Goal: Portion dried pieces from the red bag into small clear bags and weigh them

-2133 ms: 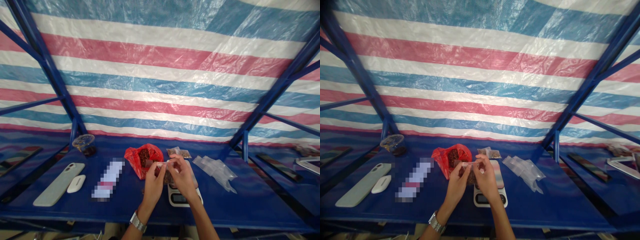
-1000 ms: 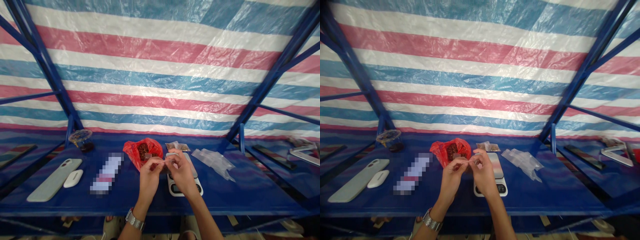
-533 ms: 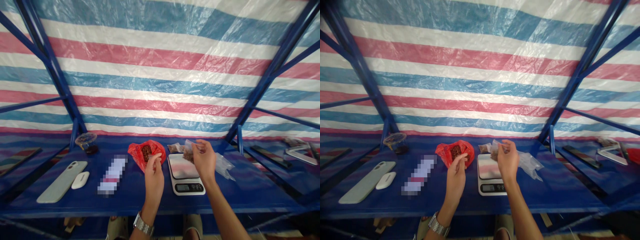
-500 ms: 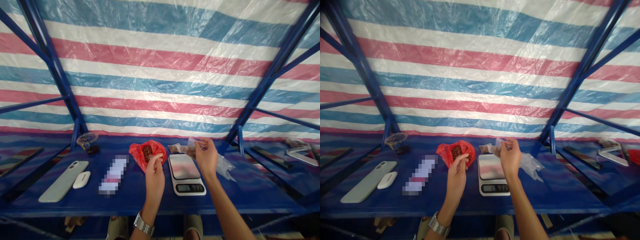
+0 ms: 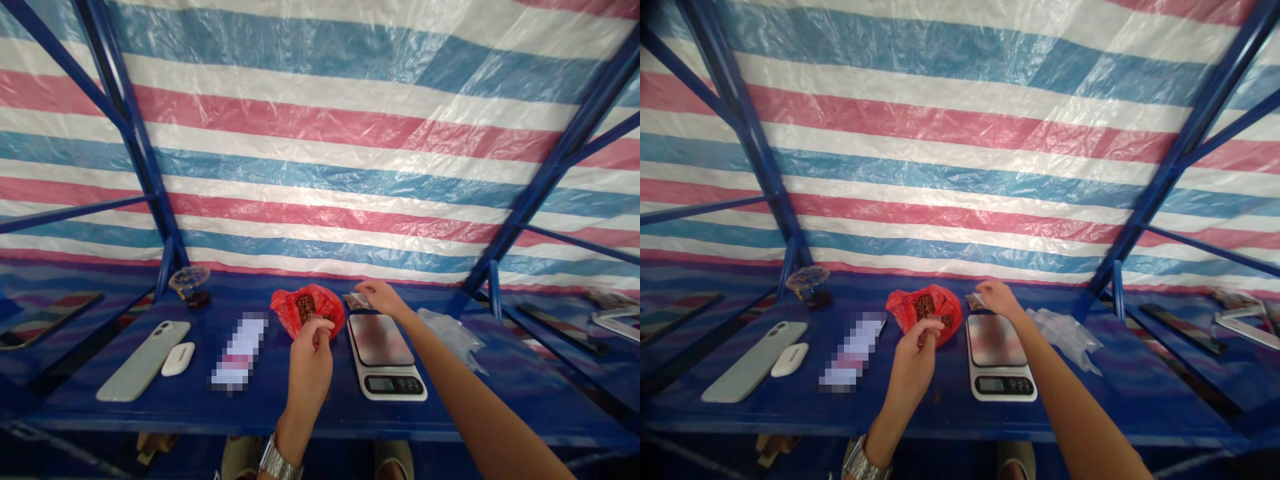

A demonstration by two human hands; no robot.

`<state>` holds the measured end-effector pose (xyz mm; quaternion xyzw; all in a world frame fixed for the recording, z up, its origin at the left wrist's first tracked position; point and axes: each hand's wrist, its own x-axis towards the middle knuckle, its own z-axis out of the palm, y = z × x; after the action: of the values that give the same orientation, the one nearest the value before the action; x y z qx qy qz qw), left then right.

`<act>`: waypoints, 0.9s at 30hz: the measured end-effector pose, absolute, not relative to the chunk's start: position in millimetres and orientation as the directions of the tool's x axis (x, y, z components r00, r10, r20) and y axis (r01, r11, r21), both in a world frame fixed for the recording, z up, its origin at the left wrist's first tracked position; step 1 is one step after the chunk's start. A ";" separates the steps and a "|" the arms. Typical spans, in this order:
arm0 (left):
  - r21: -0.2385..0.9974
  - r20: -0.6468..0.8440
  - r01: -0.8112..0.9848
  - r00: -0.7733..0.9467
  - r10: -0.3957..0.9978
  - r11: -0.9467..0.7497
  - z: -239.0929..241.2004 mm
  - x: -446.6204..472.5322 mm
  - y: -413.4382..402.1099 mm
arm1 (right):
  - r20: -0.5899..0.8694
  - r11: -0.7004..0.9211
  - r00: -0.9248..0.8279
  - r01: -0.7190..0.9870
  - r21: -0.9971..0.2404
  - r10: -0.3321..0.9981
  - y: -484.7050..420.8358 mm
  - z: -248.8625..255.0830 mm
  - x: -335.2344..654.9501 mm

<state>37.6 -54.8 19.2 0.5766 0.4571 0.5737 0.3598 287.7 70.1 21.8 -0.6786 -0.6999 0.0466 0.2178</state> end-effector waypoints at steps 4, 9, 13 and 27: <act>0.931 0.332 0.176 -0.049 0.942 -0.319 21.0 32.0 -57.2 | 0.215 -0.073 0.127 0.967 -0.243 0.968 40.7 36.7 355.6; 0.925 0.342 0.195 -0.052 0.938 -0.327 25.3 28.3 -58.5 | 0.072 -0.127 0.131 0.990 -0.057 0.989 0.7 31.5 414.6; 0.917 0.368 0.182 -0.043 0.929 -0.355 28.5 33.4 -59.8 | 0.016 -0.084 0.084 0.996 0.017 0.996 -1.3 27.4 425.0; 0.870 0.445 0.224 0.028 0.895 -0.440 40.0 32.2 -71.8 | 0.059 -0.058 0.058 0.998 -0.015 0.997 -12.2 42.8 427.2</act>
<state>32.2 -71.8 40.0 0.6480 0.4316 0.5476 0.3065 427.2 -12.2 42.8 -0.7270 -0.6860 -0.0164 0.0256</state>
